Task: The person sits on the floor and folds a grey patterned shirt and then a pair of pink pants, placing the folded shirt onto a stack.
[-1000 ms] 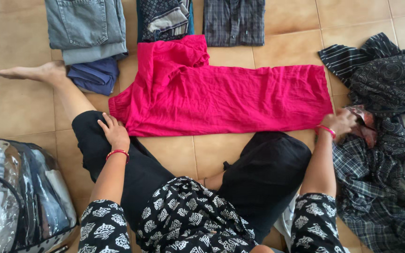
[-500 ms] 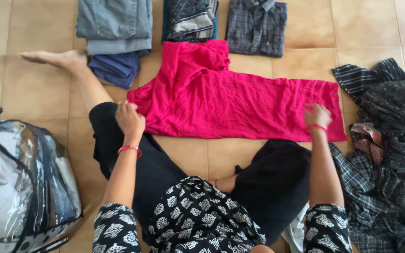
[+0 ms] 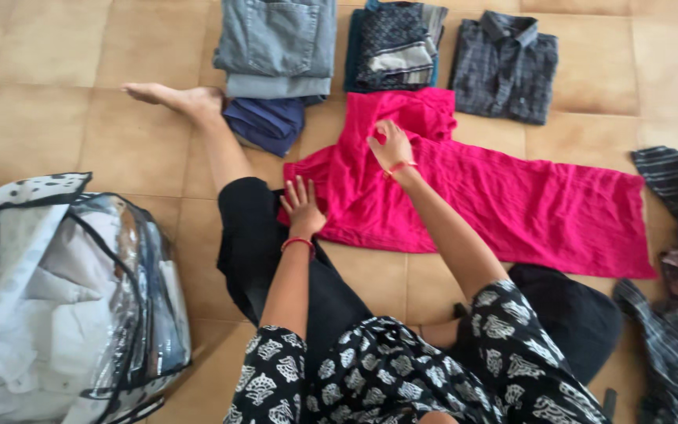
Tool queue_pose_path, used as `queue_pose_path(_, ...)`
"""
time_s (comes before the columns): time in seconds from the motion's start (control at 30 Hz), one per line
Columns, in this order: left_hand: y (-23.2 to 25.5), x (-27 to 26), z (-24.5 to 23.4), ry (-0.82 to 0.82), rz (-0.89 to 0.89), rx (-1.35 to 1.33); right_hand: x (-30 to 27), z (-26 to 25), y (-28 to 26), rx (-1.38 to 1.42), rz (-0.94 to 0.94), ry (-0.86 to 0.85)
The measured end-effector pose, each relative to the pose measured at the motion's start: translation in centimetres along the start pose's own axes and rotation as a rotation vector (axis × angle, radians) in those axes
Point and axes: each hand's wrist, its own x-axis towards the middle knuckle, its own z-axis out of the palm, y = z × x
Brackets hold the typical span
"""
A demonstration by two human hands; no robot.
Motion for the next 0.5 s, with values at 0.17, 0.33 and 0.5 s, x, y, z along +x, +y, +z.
queue_pose_path(0.17, 1.0, -0.9, -3.0, -0.133, -0.031, -0.028, 3.2, 4.4, -2.8, -0.245, 0.643, -0.085)
queue_pose_path(0.33, 1.5, -1.8, -5.0, -0.216, -0.045, -0.034, 1.7, 7.2, -3.2, -0.474, 0.566, -0.278)
queue_pose_path(0.5, 1.6, -0.5, -3.8, -0.229, -0.071, 0.031, 4.0, 10.2, 0.4, 0.977, 0.827, 0.263)
